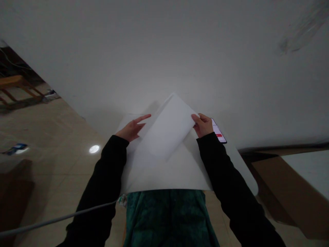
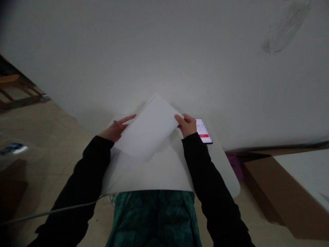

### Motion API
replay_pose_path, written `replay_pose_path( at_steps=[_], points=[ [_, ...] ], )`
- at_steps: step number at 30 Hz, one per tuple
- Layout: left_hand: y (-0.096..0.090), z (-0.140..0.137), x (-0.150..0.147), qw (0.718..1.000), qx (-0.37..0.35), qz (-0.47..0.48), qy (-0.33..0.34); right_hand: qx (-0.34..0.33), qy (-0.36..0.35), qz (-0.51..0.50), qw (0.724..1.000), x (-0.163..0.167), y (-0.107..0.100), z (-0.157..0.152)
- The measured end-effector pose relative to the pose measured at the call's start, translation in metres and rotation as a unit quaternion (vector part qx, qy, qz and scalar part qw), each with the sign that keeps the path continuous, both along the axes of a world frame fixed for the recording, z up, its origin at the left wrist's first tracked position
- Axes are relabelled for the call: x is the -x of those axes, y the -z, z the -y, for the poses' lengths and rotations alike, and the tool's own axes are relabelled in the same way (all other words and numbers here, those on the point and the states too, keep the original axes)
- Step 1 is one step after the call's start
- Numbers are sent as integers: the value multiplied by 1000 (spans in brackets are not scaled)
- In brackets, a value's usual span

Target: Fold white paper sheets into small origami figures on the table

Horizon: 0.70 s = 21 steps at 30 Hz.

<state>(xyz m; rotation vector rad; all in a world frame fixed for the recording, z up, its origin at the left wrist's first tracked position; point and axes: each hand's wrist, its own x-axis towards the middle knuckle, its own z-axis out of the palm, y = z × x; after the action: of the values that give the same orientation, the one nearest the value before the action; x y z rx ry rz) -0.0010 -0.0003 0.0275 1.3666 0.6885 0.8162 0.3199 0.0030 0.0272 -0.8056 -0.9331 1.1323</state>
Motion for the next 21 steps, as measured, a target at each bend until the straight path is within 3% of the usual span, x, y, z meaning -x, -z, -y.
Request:
replay_pose_path(
  at_steps=[3,9,13,18,21],
  points=[
    [-10,-3,-1,999,9,44,32,-12,16,50,999,-6,-6,1],
    [-22,18,-55,988,-76,-137,-8,-90,73,222,968,-9,-19,10],
    [-19,27,-90,975,-142,-119,-119,-136,127,208,960,-1,-22,12],
    [-6,25,-105,939,-221,-78,-253,-71,34,164,983,14,-5,9],
    [1,24,-112,906,-289,-53,-304,-70,53,182,979,23,0,12]
  ],
)
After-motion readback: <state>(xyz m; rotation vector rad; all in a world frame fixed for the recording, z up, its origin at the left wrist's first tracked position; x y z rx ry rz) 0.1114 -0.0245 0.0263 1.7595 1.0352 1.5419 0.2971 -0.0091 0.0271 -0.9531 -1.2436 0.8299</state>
